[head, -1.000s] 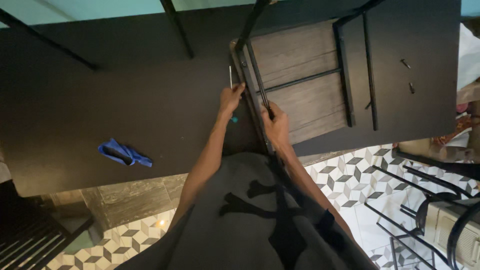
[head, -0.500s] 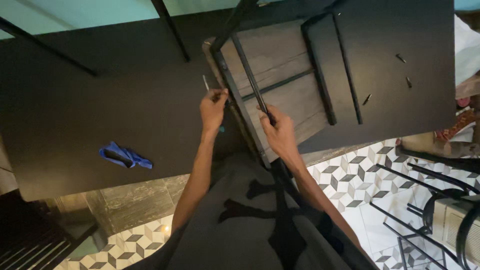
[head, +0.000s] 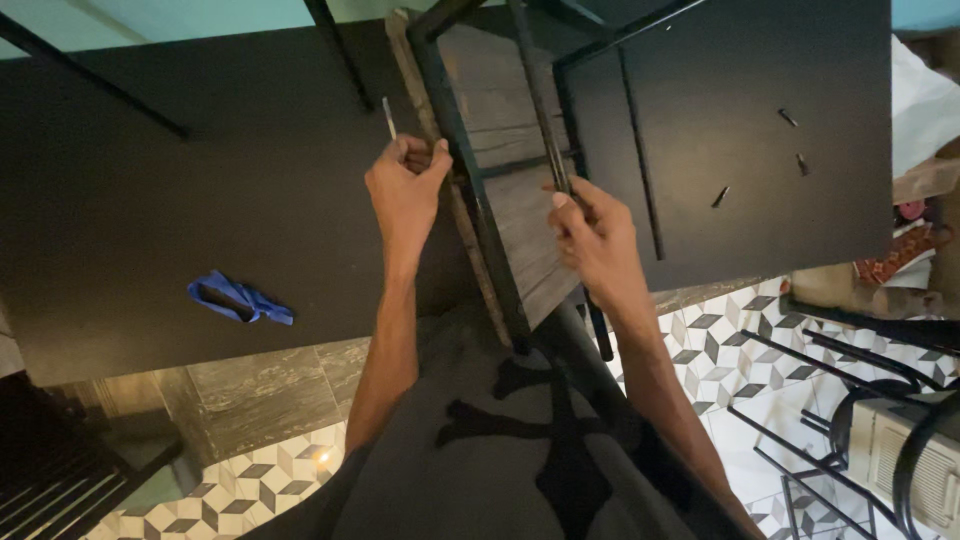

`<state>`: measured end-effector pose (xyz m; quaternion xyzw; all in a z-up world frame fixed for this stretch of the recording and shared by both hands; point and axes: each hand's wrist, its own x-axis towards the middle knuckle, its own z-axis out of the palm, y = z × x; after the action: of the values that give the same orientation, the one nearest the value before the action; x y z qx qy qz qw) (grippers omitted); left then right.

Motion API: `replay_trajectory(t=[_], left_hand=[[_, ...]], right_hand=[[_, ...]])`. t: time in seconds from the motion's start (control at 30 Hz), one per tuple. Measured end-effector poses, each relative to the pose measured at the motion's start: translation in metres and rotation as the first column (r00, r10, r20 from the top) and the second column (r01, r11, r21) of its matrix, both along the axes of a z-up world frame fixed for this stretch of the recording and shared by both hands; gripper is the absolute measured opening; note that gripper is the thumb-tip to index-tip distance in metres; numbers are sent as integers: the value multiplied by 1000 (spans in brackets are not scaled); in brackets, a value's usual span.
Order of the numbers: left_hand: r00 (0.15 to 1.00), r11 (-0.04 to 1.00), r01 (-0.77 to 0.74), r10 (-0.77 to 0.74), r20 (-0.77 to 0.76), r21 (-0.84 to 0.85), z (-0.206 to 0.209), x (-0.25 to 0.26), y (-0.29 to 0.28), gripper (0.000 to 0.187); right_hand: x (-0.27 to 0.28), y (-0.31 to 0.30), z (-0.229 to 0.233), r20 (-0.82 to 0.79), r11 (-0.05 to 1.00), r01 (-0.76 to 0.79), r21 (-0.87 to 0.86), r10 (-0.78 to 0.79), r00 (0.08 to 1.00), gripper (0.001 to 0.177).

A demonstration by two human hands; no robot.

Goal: The person assembles a table by attaching metal legs to a tabletop using an Allen key. They align the legs, insert screws, and tighten them to secure the frame.

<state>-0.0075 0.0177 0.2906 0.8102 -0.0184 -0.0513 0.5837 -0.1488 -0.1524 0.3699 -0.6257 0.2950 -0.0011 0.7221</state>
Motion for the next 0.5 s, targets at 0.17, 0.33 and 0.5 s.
replay_trajectory(t=[0.17,0.33,0.5], left_hand=[[997,999,45,-47,59,28,34,3,-26,23],[991,997,74,-73,113,-6,53,-1,-61,27],[988,996,81,-74,137,-46,67,-10,-98,28]], right_hand=[[-6,-32,12,69,997,18,73,-23,997,24],[-14,-70,19,48,999,21,-42,-19,999,27],[-23,-111,25,30,999,43,27,-44,999,28]])
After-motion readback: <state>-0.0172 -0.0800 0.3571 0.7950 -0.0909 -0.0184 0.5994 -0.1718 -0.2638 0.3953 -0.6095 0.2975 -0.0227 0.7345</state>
